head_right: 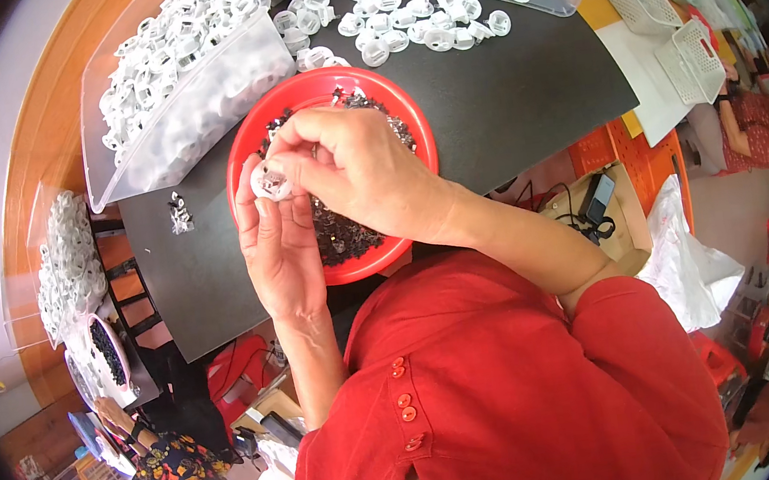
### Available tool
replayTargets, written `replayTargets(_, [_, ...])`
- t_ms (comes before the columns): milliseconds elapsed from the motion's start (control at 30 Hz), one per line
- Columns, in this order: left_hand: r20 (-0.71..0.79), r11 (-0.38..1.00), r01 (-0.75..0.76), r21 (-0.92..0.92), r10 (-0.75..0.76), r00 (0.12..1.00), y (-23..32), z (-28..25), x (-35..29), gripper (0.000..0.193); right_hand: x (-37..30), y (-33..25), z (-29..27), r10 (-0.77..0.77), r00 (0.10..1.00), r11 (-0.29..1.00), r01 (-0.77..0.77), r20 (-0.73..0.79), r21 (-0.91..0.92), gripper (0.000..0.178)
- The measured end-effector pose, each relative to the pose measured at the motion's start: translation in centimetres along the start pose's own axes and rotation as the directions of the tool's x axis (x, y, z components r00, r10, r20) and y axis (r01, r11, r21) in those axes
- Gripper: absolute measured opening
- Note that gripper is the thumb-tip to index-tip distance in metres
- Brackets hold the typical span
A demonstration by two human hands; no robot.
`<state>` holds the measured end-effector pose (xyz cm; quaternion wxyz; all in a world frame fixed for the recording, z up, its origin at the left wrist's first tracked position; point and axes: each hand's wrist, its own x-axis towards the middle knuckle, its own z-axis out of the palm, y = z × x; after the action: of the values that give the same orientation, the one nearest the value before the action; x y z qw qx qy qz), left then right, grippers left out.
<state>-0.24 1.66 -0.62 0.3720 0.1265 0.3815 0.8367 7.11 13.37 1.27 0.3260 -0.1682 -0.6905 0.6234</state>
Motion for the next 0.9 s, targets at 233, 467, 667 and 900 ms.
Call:
replayTargets(233, [0.014,1.0,0.015,0.0,-0.015,1.0,0.3,-0.8,0.0,0.045,0.0,-1.0,-0.2,-0.183,0.98,0.944,0.198,0.083,-0.263,0.01])
replayTargets(467, [0.01,0.998,0.008,0.067,-0.009,1.0,0.3,-0.9,0.0,0.045,0.4,-0.7,-0.3,-0.349,0.904,0.775,0.427,0.248,-0.466,0.009])
replayTargets(667, [0.013,0.993,-0.049,0.108,0.048,0.999,0.4,-0.7,0.0,0.044,0.4,-0.4,0.0,-0.318,0.914,0.8,0.402,0.253,-0.446,0.01])
replayTargets(900, [-0.007,0.996,-0.052,0.073,0.053,0.999,0.6,-0.5,0.0,0.041,0.5,-0.3,0.0,-0.48,0.818,0.587,0.568,0.316,-0.578,0.009])
